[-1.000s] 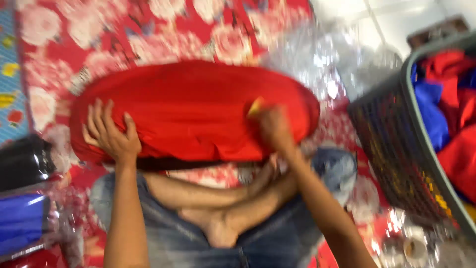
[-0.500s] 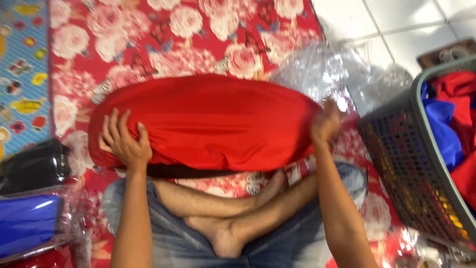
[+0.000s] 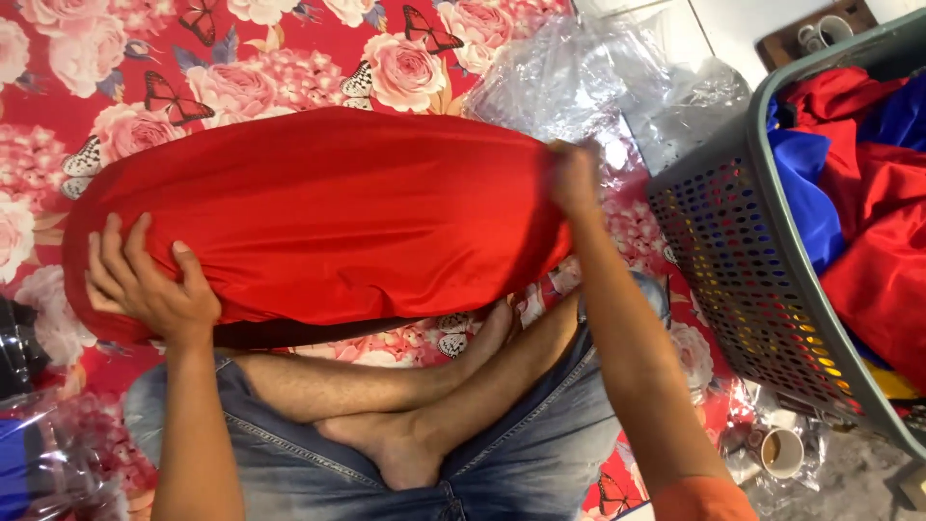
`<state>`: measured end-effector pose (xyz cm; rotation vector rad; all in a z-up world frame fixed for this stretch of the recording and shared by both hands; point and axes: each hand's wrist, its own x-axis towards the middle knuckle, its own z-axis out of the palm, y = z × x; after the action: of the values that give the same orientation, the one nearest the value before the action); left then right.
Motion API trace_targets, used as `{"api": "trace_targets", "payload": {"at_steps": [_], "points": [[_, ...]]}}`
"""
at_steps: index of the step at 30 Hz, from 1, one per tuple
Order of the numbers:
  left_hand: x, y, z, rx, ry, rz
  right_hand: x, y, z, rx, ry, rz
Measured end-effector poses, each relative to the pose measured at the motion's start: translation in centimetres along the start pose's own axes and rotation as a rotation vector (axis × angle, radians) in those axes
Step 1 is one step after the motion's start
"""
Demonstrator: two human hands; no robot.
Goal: Fitting a red elastic fabric cover onto a black motorcycle seat
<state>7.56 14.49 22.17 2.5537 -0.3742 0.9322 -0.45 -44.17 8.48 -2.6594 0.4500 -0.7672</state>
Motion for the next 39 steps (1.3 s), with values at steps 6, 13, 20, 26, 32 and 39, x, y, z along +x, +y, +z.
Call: {"api": "trace_targets", "payload": {"at_steps": [6,13,20,26,32,39], "points": [[0.0,0.0,0.1,0.012,0.029,0.011,4.3,3.8,-2.3,-0.339,-0.372,0.543],[0.2,0.7,-0.6,-0.016,0.02,0.022,6.9,-16.4,-1.9,0.469,0.004,-0.303],[-0.1,0.1,0.0,-0.016,0.01,0.001,6.4,-15.4,0.6,0.055,-0.064,-0.257],[0.0,0.3,-0.4,-0.019,-0.002,0.016,5.1,-4.5,-2.9,0.036,-0.371,0.251],[-0.3,-0.3,-0.1,-0.021,-0.004,0.02,1.1,7.4,-3.0,-0.243,-0.671,0.762],[-0.1,-0.3,0.1,-0.028,0.004,0.034,0.4,-4.7,-10.9,0.159,0.099,0.128]]}}
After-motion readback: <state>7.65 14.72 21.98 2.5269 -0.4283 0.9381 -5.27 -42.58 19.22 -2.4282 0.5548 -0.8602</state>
